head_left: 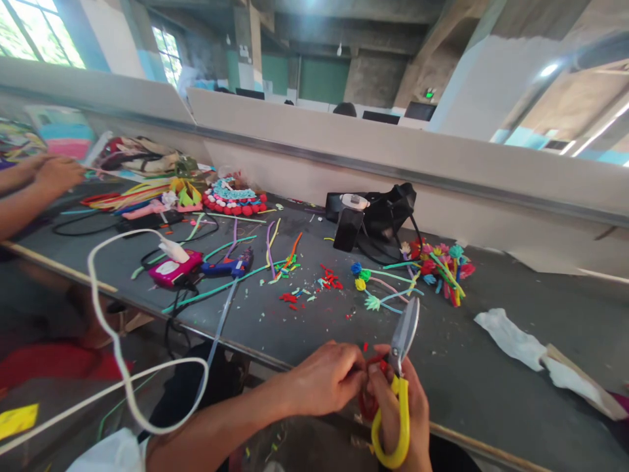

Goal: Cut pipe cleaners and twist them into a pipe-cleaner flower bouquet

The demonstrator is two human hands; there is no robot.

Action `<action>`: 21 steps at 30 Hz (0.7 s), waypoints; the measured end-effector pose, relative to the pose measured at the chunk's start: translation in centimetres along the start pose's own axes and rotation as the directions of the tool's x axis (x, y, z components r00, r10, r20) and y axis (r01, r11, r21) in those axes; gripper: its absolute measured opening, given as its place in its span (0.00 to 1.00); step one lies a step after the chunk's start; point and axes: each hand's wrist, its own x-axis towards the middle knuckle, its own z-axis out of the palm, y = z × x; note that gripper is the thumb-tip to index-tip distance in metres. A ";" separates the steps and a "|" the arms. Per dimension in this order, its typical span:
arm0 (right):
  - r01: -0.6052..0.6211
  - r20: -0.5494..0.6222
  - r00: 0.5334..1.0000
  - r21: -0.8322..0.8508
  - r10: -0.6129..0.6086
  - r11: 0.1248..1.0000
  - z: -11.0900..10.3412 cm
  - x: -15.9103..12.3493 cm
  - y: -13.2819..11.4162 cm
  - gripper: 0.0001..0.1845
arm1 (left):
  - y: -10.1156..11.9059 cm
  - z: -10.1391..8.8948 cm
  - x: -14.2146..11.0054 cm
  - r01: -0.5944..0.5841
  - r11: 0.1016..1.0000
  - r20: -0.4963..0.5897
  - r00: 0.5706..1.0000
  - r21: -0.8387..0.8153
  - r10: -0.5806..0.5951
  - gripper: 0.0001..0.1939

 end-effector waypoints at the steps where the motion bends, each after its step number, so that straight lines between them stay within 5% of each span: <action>1: 0.017 -0.018 1.000 -0.024 -0.017 1.000 -0.1 0.0 -0.1 0.25 | 0.0 -0.2 0.0 0.005 1.000 0.009 1.000 0.007 -0.005 0.06; 8: 0.083 -0.148 0.986 0.024 -0.078 0.996 -0.9 0.5 -0.5 0.25 | -0.9 -1.6 0.1 0.058 0.998 0.161 0.985 0.013 -0.059 0.05; 15: 0.098 -0.185 0.980 0.118 -0.075 0.988 0.1 0.0 -0.1 0.27 | -0.8 -0.5 1.0 0.067 0.934 -0.030 0.996 -0.351 -0.083 0.09; 21: 0.085 -0.147 0.985 -0.060 -0.093 0.995 -0.1 -0.1 -0.2 0.27 | -0.4 -0.1 1.0 0.038 0.880 -0.075 0.994 -0.473 -0.083 0.06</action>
